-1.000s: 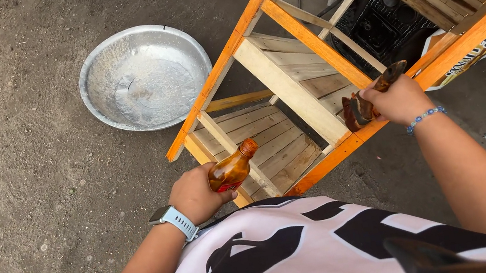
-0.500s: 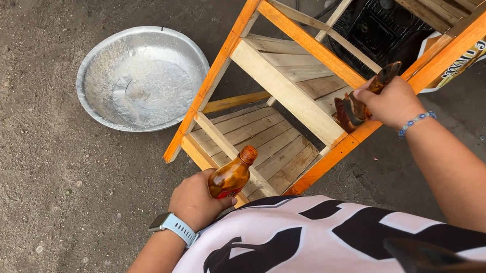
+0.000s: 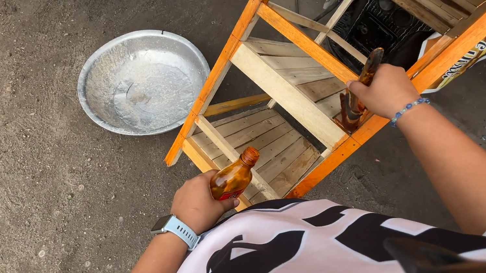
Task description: Apply wood stain to a wooden rack using a paintbrush and a bottle of stain.
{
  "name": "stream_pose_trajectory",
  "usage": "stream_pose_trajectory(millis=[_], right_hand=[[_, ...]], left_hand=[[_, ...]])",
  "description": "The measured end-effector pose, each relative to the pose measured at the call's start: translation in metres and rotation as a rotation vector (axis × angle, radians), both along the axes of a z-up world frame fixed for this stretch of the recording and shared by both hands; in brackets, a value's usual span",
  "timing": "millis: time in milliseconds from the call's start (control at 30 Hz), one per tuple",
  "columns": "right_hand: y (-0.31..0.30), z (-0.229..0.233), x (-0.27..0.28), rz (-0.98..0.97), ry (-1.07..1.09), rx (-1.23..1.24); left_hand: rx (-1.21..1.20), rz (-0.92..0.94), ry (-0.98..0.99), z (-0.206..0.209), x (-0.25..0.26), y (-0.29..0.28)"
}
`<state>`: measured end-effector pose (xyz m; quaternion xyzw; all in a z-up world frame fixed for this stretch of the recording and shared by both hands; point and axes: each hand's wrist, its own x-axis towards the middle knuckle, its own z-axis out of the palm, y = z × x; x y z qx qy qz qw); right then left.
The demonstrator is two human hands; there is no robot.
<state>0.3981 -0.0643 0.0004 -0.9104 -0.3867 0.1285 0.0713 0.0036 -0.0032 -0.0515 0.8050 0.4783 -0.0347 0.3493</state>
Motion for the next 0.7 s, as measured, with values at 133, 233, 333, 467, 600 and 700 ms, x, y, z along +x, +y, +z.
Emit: stream_pose_trajectory(millis=[133, 233, 333, 467, 600, 700], right_hand=[[0.013, -0.018, 0.001, 0.123, -0.061, -0.066], [0.022, -0.005, -0.003, 0.193, -0.084, -0.145], [0.031, -0.015, 0.003, 0.247, -0.098, -0.201], [0.036, -0.011, -0.008, 0.316, -0.142, -0.372], [0.037, -0.012, -0.002, 0.198, -0.098, -0.247], [0.035, -0.034, 0.012, 0.304, -0.196, -0.277]], left_hand=[[-0.012, 0.0, 0.006, -0.002, -0.001, 0.0], [-0.015, 0.003, -0.006, -0.005, -0.003, -0.002], [-0.022, 0.019, -0.023, -0.009, -0.004, -0.003], [-0.042, 0.027, -0.008, -0.001, -0.007, -0.005], [-0.025, 0.03, -0.056, -0.011, -0.01, -0.005], [-0.032, 0.023, -0.037, -0.009, -0.012, -0.002]])
